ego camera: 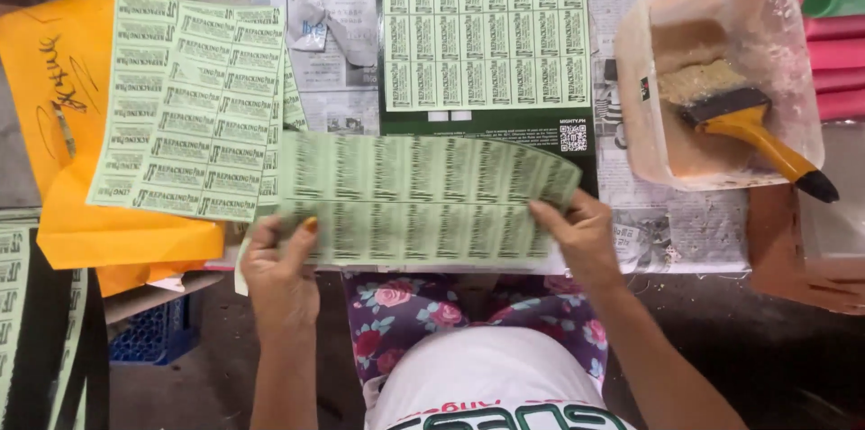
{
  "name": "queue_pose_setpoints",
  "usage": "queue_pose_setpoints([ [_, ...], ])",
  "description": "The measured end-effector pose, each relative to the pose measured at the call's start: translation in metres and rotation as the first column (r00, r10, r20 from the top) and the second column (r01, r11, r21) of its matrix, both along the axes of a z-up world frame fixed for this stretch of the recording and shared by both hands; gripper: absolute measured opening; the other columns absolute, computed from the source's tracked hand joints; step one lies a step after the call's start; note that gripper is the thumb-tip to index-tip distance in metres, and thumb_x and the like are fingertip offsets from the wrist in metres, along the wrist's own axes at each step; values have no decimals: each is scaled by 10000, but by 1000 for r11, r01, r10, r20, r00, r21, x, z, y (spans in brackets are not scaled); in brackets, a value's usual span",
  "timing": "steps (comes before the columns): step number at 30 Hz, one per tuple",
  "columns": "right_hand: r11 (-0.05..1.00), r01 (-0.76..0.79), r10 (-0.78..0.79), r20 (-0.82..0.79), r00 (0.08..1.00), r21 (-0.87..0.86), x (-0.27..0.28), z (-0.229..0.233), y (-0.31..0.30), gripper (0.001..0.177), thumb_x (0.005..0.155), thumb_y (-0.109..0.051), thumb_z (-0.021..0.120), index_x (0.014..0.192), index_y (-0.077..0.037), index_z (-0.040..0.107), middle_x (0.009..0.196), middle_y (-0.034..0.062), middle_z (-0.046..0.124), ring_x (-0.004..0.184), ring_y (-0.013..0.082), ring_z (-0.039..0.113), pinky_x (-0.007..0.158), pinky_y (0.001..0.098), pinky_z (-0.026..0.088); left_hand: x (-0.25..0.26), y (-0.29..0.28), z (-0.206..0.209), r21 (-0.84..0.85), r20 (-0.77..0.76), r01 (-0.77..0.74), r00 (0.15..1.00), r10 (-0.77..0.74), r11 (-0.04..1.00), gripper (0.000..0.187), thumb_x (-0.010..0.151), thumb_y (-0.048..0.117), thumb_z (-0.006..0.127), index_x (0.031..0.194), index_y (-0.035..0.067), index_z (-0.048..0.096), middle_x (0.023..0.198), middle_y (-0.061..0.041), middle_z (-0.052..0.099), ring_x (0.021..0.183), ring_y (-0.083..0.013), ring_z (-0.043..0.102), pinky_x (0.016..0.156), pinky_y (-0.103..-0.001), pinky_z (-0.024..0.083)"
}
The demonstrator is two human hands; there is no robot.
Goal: Applying glue to a large poster board and sticking sheets of labels onto it in an organized manner.
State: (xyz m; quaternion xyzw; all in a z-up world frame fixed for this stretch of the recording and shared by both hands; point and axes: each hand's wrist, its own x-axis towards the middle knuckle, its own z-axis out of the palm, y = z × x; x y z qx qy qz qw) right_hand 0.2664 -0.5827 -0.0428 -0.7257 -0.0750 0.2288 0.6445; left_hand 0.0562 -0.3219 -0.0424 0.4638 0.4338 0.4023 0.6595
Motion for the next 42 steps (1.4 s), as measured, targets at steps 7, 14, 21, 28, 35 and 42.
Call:
queue_pose_setpoints([
  [7, 985, 27, -1, 152, 988, -169, 31, -15, -41, 227, 916, -54, 786, 1116, 29, 716, 875, 174, 722, 781, 138, 599, 742, 398, 577, 14, -11, -33, -33, -381, 403, 841, -384, 915, 122, 846, 108, 836, 950, 64, 789, 724, -50, 722, 666, -69, 597, 615, -256, 541],
  [14, 965, 109, 4, 426, 904, -239, 60, -32, -29, 356, 974, 16, 720, 1307, 111, 633, 917, 220, 630, 802, 234, 557, 654, 403, 514, 58, 4, -70, 342, -558, 516, 784, -272, 785, 93, 856, 111, 803, 878, 41, 744, 1002, -155, 675, 964, -331, 690, 814, -437, 573],
  [21, 882, 216, 137, 667, 733, -418, 71, -33, -13, 545, 911, 11, 809, 1426, 63, 637, 975, 275, 692, 866, 405, 698, 673, 462, 558, 91, 18, -101, 516, -693, 567, 717, -78, 642, 132, 774, 188, 835, 776, 115, 725, 930, -71, 625, 904, -321, 646, 768, -420, 548],
  [28, 803, 276, 270, 736, 621, -528, 96, -92, -31, 641, 876, -69, 860, 1471, -27, 628, 972, 230, 736, 894, 399, 725, 782, 478, 570, 96, 12, -83, 501, -774, 619, 633, -7, 605, 138, 757, 236, 826, 748, 166, 708, 926, -11, 607, 936, -270, 625, 778, -397, 548],
  [35, 714, 363, 351, 754, 555, -599, 91, -85, -27, 721, 840, -140, 896, 1493, -75, 596, 1097, 144, 696, 958, 337, 699, 807, 462, 580, 98, 14, -95, 546, -793, 639, 603, 87, 541, 268, 719, 259, 875, 889, 171, 688, 1002, -35, 588, 994, -278, 597, 786, -410, 538],
  [42, 724, 183, 533, 707, 464, -666, 75, -67, 9, 543, 991, -136, 705, 1482, -15, 507, 1427, 229, 509, 1394, 394, 439, 1156, 498, 375, 127, -10, -72, 684, -720, 725, 654, 233, 75, 286, 896, 76, 713, 1180, 87, 682, 1328, -166, 661, 1411, -409, 434, 1072, -533, 380],
])
